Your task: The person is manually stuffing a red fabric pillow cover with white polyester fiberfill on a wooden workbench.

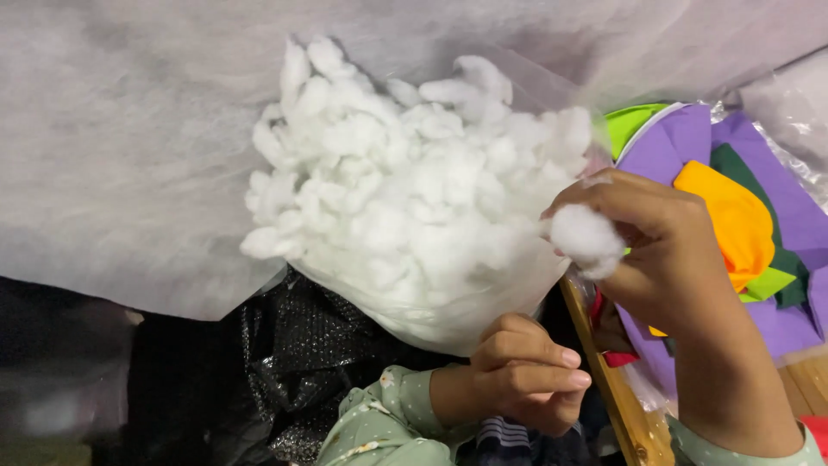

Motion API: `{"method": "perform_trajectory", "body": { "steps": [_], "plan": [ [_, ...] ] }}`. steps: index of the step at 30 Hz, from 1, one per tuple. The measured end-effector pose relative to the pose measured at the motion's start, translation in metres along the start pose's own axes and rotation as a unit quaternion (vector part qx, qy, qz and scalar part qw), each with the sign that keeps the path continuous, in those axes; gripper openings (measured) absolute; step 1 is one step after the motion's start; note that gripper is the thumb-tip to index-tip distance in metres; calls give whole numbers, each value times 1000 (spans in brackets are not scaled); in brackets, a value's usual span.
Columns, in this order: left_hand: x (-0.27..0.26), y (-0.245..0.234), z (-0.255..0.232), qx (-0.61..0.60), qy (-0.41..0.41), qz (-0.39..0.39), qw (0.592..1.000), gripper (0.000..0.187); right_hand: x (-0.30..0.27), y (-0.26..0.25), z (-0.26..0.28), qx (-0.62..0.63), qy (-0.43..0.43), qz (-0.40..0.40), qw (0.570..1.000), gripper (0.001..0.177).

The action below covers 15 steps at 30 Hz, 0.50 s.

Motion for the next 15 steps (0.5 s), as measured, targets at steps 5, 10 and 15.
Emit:
{"method": "perform_trajectory", "body": {
  "steps": [5,10,15],
  "plan": [
    [19,-9,-19,28,45,-5,999,9,-29,-29,-1,42,61,-53,996,14],
    [77,-70,-45,89,238,-130,958,8,-77,-57,4,62,102,-95,988,12],
    [125,-44,13,558,-18,190,808,77,-147,-86,11,5,171,-159,972,16]
  ]
}}
Point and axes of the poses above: each hand's wrist, its own x-axis towards the middle knuckle, its own y-axis out of the palm, z = x × y, the point moved 8 cm from there along x, towards the middle knuckle, and after that the axes turned 11 degrees about -y, right-handed, at the moved point
